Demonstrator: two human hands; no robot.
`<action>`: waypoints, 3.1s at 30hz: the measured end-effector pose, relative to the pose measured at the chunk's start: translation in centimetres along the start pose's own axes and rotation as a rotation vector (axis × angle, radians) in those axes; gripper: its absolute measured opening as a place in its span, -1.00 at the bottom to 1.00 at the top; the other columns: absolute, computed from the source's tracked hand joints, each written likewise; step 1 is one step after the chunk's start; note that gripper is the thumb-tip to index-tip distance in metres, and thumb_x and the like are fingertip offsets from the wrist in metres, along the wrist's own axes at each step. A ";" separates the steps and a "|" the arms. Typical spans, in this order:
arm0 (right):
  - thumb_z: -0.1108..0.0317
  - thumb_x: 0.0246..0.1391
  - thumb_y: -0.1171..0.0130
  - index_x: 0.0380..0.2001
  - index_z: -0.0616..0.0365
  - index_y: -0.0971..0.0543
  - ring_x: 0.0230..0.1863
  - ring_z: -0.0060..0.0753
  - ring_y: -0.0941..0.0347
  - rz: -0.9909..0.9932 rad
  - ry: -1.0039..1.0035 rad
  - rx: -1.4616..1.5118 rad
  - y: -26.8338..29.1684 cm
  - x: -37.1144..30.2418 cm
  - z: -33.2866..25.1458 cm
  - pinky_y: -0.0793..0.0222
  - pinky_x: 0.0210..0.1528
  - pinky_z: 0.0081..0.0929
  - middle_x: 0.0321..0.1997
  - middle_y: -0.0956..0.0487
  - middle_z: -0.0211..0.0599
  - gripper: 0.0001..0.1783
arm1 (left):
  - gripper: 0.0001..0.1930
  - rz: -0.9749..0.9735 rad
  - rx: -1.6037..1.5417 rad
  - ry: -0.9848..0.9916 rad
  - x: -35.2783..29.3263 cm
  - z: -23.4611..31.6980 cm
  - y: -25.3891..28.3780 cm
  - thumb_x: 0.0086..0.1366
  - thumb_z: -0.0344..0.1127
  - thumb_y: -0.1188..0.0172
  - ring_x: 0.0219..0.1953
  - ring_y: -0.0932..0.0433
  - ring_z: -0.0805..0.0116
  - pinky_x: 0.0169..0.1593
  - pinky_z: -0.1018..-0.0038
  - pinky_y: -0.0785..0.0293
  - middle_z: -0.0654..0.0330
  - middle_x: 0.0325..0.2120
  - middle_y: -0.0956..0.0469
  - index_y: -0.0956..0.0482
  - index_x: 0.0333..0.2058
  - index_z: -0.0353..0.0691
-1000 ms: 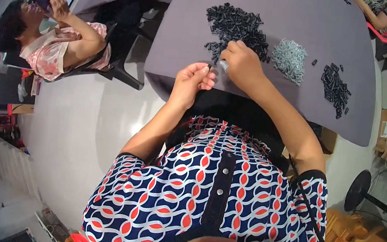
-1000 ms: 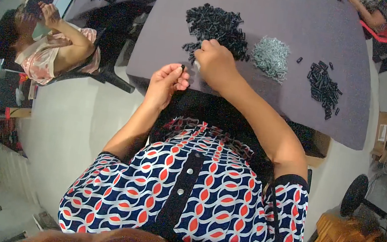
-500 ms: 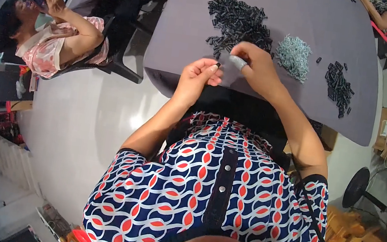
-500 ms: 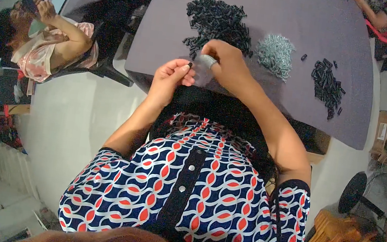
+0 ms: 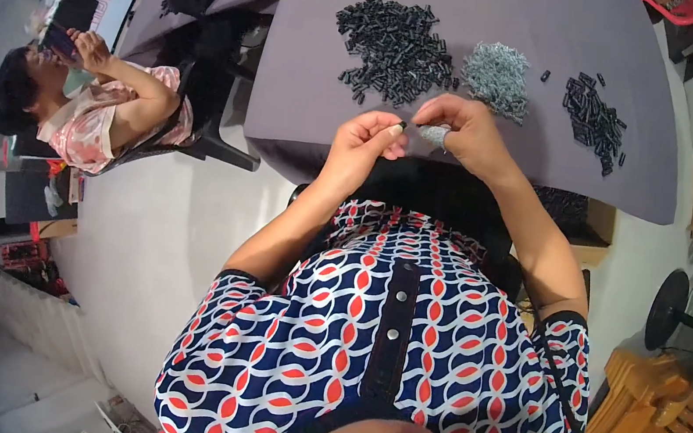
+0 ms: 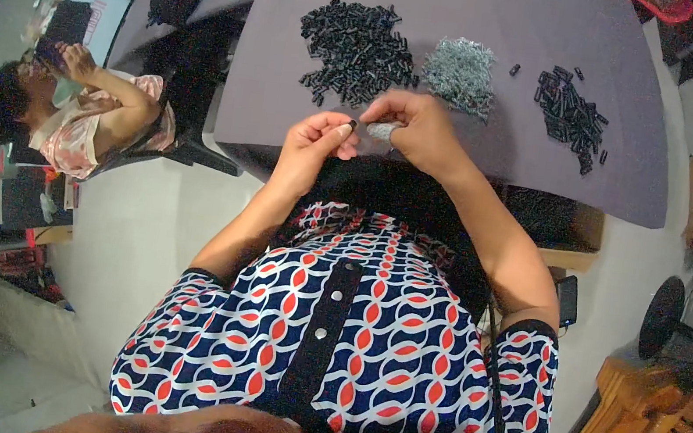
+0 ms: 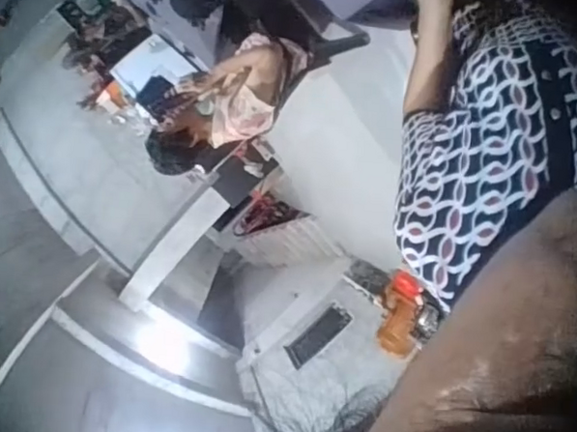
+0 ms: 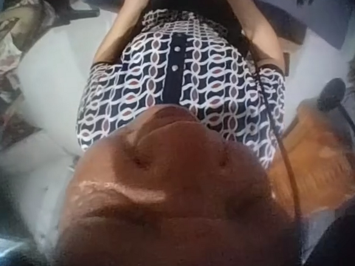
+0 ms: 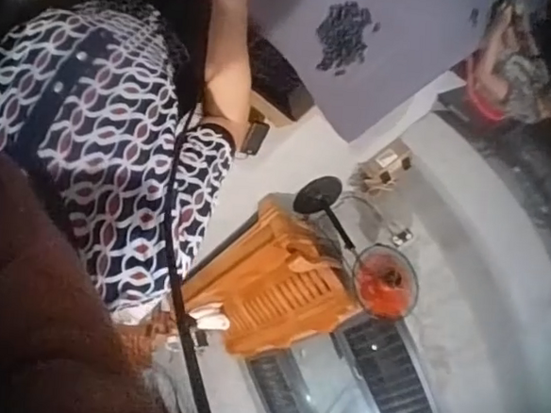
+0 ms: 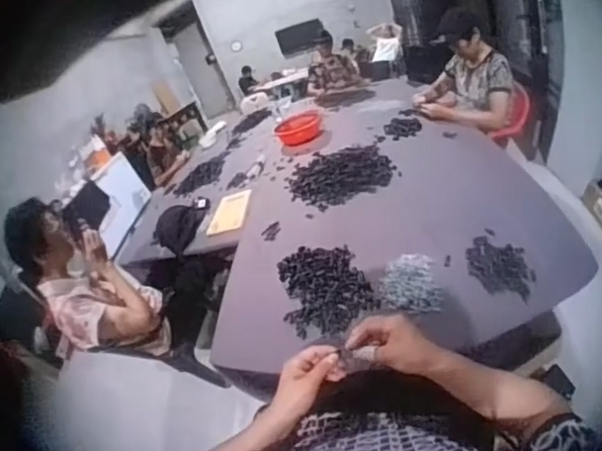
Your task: Assembling small plastic components at a workshop table.
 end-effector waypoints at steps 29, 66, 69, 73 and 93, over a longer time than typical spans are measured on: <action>0.70 -0.12 -0.11 -0.28 0.30 -0.56 -0.26 -0.52 -0.48 -0.033 0.114 -0.427 -0.8 0.3 -4.1 -0.43 -0.21 -0.56 -0.30 -0.50 -0.36 -0.74 | -0.85 -0.225 -0.613 0.338 -1.0 -2.1 -2.2 0.37 -0.35 -0.10 -0.48 -0.57 0.44 -0.37 0.57 -0.54 0.18 -0.43 -0.60 -0.55 -0.22 -0.31; 0.55 -0.26 -0.23 -0.31 0.10 -0.62 0.15 -0.09 -0.30 0.373 0.346 -1.278 4.4 -2.7 -4.9 -0.28 0.15 -0.17 0.07 -0.48 -0.29 -0.68 | -0.84 -0.086 -0.359 0.195 0.6 -3.9 0.4 0.36 -0.39 -0.14 -0.42 -0.62 0.43 -0.36 0.63 -0.53 0.13 -0.36 -0.64 -0.54 -0.15 -0.32; 0.54 -0.29 -0.25 -0.33 0.10 -0.62 0.17 -0.09 -0.28 0.368 0.364 -1.307 4.0 -2.7 -4.5 -0.26 0.17 -0.17 0.06 -0.48 -0.31 -0.69 | -0.84 -0.093 -0.374 0.180 0.6 -3.7 0.2 0.36 -0.39 -0.14 -0.42 -0.62 0.43 -0.37 0.63 -0.53 0.13 -0.37 -0.64 -0.54 -0.14 -0.32; 0.54 -0.31 -0.25 -0.36 0.09 -0.62 0.17 -0.11 -0.28 0.372 0.362 -1.328 3.4 -2.0 -4.2 -0.26 0.16 -0.18 0.05 -0.48 -0.34 -0.70 | -0.84 -0.102 -0.371 0.194 0.6 -3.7 0.2 0.35 -0.39 -0.14 -0.43 -0.63 0.42 -0.37 0.62 -0.53 0.13 -0.37 -0.64 -0.54 -0.14 -0.32; 0.54 0.13 -0.12 -0.19 0.22 -0.61 -0.31 -0.60 -0.55 0.323 -0.093 -0.242 6.2 -1.2 0.2 -0.42 -0.34 -0.66 -0.22 -0.65 -0.37 -0.82 | -0.85 -0.087 -0.353 0.198 0.4 -3.3 0.2 0.36 -0.39 -0.14 -0.44 -0.62 0.43 -0.38 0.63 -0.54 0.13 -0.39 -0.64 -0.55 -0.16 -0.32</action>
Point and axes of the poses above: each hand's wrist, its own x-axis towards the middle knuckle, its own y-axis out of the back of the hand, z = x × y, the point moved 9 cm from there along x, towards the middle knuckle
